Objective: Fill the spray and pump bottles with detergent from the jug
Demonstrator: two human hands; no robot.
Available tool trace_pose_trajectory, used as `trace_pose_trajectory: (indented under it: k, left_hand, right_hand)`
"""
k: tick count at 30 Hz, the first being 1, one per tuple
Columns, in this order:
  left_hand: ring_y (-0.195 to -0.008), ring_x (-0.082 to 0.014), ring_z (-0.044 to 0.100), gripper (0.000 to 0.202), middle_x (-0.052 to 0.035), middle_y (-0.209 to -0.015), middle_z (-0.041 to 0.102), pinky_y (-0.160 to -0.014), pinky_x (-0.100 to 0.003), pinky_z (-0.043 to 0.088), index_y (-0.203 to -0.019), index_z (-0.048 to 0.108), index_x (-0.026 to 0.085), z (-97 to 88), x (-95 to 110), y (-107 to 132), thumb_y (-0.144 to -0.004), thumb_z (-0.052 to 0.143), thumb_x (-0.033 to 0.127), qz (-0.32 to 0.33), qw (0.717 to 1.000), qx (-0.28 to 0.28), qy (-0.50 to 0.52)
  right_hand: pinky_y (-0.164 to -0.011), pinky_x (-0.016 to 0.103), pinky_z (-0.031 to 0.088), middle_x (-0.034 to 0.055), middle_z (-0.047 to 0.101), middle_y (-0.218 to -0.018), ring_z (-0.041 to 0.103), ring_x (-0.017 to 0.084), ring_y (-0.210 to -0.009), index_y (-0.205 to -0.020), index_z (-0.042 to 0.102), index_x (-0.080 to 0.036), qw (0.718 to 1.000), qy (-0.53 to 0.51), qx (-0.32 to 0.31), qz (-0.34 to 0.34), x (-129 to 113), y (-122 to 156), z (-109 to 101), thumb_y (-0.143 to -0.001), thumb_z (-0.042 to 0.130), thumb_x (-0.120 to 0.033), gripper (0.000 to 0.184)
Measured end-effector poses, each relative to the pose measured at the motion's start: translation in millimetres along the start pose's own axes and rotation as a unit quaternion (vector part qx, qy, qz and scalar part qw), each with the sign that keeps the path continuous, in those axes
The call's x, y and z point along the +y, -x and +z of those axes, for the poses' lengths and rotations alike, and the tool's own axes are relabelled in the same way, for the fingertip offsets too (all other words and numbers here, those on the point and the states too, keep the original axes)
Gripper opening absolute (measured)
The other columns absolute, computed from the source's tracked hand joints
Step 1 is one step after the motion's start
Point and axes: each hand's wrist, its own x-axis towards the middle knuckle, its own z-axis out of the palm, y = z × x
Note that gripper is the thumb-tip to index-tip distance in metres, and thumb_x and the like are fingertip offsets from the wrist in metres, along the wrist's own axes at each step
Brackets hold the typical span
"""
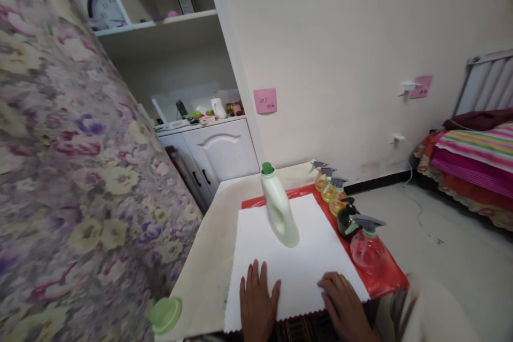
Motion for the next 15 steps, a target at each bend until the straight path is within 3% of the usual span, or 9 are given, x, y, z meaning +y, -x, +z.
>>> trace_pose_trajectory:
  k: [8, 15]
  left_hand:
    - [-0.124, -0.0306, 0.054, 0.048, -0.0147, -0.135, 0.061, -0.100, -0.050, 0.041, -0.127, 0.061, 0.018, 22.1, -7.5, 0.3, -0.088, 0.048, 0.043, 0.007, 0.997, 0.074, -0.012]
    - [-0.122, -0.0300, 0.056, 0.043, -0.0136, -0.132, 0.063, -0.099, -0.048, 0.042, -0.124, 0.063, 0.019, 30.5, -9.8, 0.8, -0.088, 0.050, 0.039, 0.001, 0.995, 0.102, 0.000]
  right_hand:
    - [-0.072, 0.034, 0.053, 0.0042, 0.063, -0.096, 0.062, 0.021, -0.084, -0.106, 0.055, -0.026, 0.997, 0.044, 0.033, -0.049, 7.1, -4.9, 5.4, -0.085, 0.052, -0.013, 0.025]
    - [-0.071, 0.032, 0.052, 0.0036, 0.063, -0.094, 0.061, 0.021, -0.081, -0.106, 0.055, -0.027, 0.995, 0.052, 0.068, -0.060, 5.4, -6.7, 6.1, -0.085, 0.049, -0.013, 0.026]
